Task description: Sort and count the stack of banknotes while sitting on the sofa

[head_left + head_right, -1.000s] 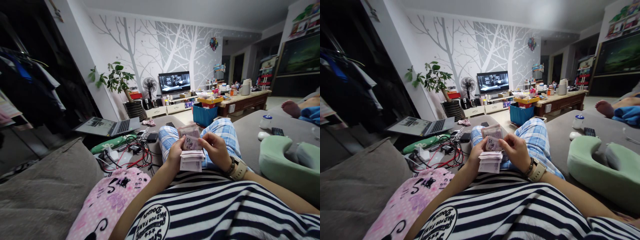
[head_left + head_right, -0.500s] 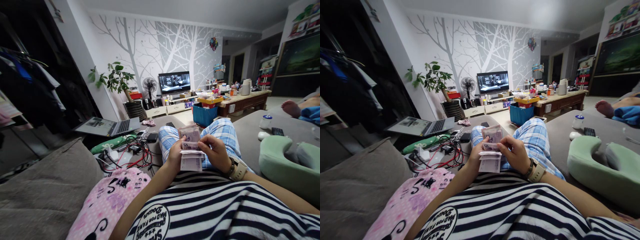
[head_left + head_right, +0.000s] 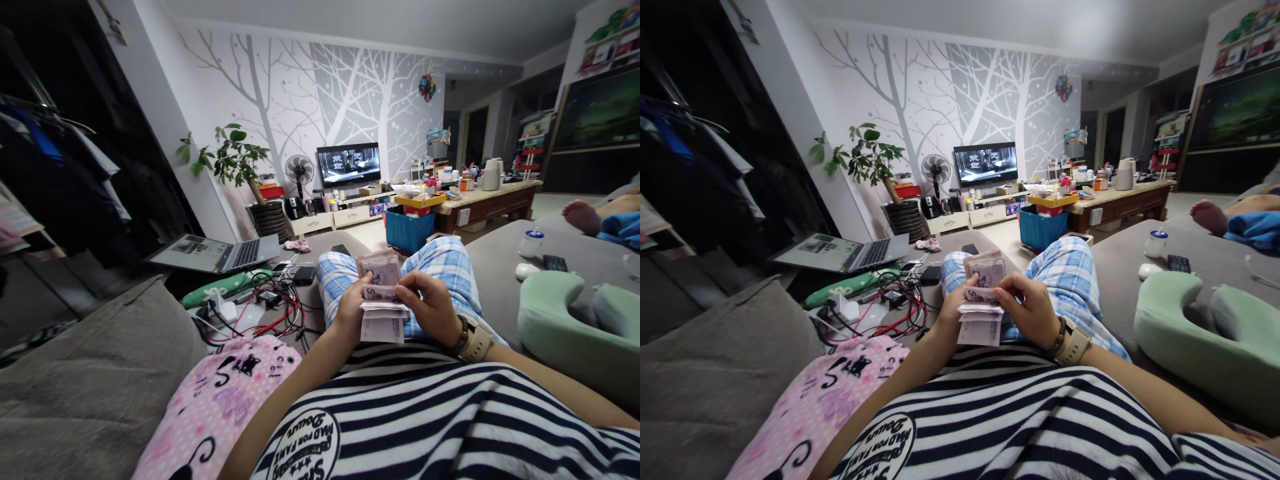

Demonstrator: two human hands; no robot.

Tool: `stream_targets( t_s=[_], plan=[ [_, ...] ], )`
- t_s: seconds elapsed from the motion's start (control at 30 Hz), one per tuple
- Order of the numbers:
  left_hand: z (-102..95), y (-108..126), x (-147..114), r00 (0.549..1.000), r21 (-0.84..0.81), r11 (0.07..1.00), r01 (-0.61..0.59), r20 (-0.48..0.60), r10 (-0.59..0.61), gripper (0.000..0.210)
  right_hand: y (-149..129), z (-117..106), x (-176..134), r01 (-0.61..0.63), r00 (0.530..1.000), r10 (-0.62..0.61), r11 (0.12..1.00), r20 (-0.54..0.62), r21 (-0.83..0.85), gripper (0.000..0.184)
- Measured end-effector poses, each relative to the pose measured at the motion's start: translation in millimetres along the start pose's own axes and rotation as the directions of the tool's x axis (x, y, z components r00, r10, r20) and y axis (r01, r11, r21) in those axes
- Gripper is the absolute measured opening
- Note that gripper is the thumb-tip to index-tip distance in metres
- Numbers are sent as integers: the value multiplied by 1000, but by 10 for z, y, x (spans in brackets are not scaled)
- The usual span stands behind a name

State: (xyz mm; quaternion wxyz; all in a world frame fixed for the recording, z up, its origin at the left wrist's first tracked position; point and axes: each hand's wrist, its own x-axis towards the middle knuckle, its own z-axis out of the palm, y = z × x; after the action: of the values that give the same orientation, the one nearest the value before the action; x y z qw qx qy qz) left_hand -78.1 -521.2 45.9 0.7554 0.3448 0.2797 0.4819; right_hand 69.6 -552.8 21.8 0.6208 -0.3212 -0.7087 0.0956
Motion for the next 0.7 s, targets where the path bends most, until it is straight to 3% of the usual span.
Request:
stream_targets(
  t_s=[0.17,0.3,0.5,0.7],
  plan=[
    [-6,-7,15,999,19,999,-45,-24,46,32,7,-1,-6,-14,1000,14,1000,4,-12,22],
    [-3,-7,11,998,8,999,-49,30,49,32,19,-2,-10,0,1000,0,1000,17,0,21],
    [-13,-13,24,997,14,997,-80,-8,80,18,6,-18,-13,16,999,-18,999,39,50,24],
    [-37,-38,56,980,59,978,-198,-5,199,9,-22,-30,-8,-2,997,-4,997,73,77,31]
  ],
)
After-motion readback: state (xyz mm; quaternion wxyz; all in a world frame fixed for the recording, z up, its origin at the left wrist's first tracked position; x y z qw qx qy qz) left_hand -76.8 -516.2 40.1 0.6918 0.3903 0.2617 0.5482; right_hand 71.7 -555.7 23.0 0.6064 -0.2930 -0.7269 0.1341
